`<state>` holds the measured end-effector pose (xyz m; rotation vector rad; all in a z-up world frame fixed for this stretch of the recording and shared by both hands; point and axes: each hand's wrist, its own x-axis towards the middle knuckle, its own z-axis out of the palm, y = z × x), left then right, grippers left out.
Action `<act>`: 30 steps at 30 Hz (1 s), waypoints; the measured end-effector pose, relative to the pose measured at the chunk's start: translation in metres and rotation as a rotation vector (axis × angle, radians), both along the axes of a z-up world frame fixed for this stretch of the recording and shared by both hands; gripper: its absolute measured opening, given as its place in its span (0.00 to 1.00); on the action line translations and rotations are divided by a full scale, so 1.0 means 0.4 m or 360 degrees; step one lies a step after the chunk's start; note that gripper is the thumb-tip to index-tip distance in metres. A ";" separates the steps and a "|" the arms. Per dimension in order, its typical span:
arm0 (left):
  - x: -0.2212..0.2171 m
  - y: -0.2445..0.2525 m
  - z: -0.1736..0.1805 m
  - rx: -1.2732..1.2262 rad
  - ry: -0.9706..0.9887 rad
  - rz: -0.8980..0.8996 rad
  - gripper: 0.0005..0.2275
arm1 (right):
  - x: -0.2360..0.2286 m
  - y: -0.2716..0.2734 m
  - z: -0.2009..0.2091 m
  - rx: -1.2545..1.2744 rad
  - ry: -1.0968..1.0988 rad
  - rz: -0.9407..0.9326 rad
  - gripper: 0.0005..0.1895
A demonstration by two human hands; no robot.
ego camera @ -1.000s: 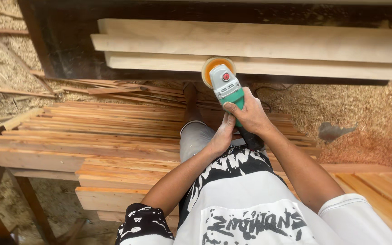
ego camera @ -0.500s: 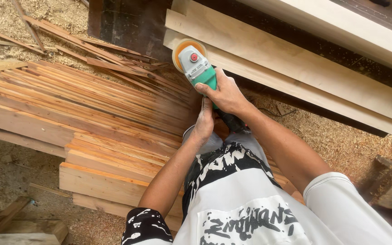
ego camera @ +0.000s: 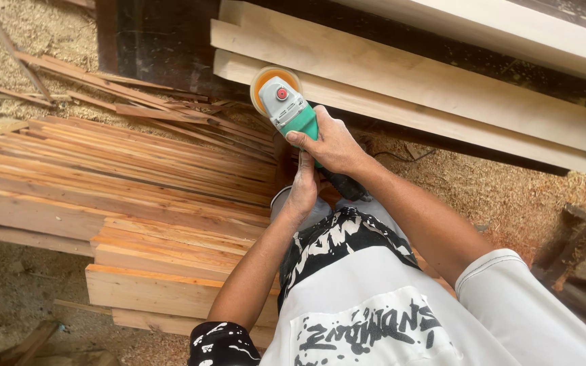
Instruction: The person uses a handheld orbital sander to smooth the surface of a long wooden plank. They move the sander along the length of the plank, flip it over to sand the other side, and then place the finished plank on a stack of other planks.
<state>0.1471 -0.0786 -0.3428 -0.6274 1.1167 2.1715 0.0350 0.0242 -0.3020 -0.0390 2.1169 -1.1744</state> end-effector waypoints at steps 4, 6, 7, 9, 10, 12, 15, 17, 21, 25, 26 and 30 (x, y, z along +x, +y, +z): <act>0.016 0.089 0.030 -0.0016 -0.0039 -0.0165 0.40 | 0.034 0.099 0.010 0.0034 -0.0036 -0.0058 0.37; 0.028 0.135 0.043 -0.0059 0.0037 -0.0239 0.41 | 0.056 0.159 0.014 0.0001 -0.0049 -0.0094 0.37; 0.035 0.160 0.048 -0.0082 0.0074 -0.0272 0.41 | 0.068 0.189 0.016 0.0008 -0.0040 -0.0115 0.37; 0.049 0.213 0.055 0.0022 0.0021 -0.0288 0.41 | 0.092 0.251 0.019 0.0019 -0.0023 -0.0156 0.37; 0.057 0.240 0.058 0.0072 -0.0007 -0.0295 0.41 | 0.104 0.283 0.022 0.0022 -0.0039 -0.0181 0.37; 0.071 0.298 0.059 0.0148 -0.0048 -0.0309 0.41 | 0.128 0.349 0.026 0.0032 -0.0070 -0.0239 0.36; 0.098 0.391 0.052 0.0195 -0.0083 -0.0374 0.40 | 0.168 0.450 0.033 0.0080 -0.0104 -0.0288 0.35; 0.121 0.454 0.043 0.0224 -0.0095 -0.0430 0.39 | 0.198 0.520 0.036 0.0086 -0.0073 -0.0357 0.35; 0.164 0.565 0.019 0.0350 -0.0106 -0.0512 0.38 | 0.265 0.652 0.040 0.0128 -0.0041 -0.0486 0.34; 0.194 0.655 0.006 0.0372 -0.0071 -0.0681 0.38 | 0.323 0.765 0.041 0.0169 -0.0039 -0.0626 0.35; 0.201 0.674 0.005 0.0362 -0.0064 -0.0734 0.38 | 0.338 0.789 0.041 0.0176 -0.0033 -0.0671 0.35; 0.208 0.759 -0.006 0.0283 0.0131 -0.0850 0.36 | 0.372 0.865 0.051 0.0082 0.0002 -0.0845 0.42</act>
